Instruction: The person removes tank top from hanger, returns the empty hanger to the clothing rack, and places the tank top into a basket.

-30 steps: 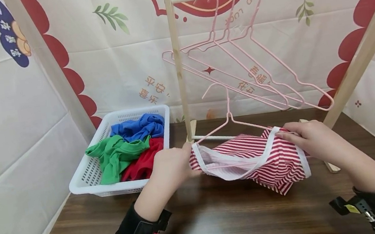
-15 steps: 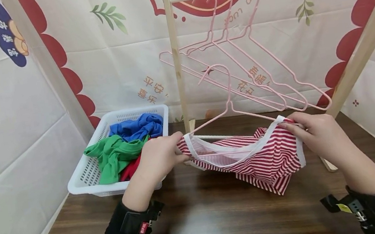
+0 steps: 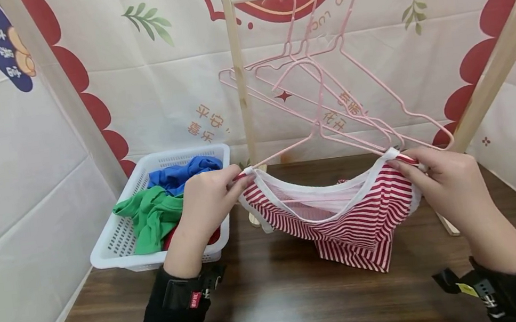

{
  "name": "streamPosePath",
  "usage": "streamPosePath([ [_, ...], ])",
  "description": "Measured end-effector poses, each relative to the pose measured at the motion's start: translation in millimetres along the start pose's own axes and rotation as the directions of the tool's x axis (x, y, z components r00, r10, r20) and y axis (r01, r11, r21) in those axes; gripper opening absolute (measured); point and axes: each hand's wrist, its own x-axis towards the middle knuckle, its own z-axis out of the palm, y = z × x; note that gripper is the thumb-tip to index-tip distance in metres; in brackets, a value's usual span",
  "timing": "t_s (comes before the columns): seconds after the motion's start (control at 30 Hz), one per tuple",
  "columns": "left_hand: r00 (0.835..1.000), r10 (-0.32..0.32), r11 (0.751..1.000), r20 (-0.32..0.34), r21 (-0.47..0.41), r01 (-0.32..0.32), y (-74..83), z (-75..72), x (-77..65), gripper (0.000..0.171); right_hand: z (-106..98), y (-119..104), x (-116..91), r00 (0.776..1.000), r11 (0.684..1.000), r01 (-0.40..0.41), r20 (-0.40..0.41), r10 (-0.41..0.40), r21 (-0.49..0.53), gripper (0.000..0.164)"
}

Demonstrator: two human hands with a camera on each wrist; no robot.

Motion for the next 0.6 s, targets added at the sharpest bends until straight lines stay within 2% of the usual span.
streamPosePath([
  [0.3, 0.997, 0.013, 0.999, -0.080, 0.041, -0.010, 3.2, -8.8, 10.1, 0.017, 0, -16, 10, 0.998, 0.998, -0.045, -0.038, 0.044, -0.032, 0.024],
  [0.47, 0.991, 0.030, 0.999, -0.128, 0.045, -0.025, 7.4, -11.3, 12.6, 0.018, 4, -32, 14, 0.988, 0.990, -0.139, -0.058, 0.140, 0.025, 0.020],
  [0.6, 0.985, 0.043, 0.998, -0.165, 0.043, -0.036, 11.3, -10.2, 14.2, 0.021, 9, -45, 19, 0.970, 0.973, -0.219, -0.095, 0.226, 0.078, 0.015],
])
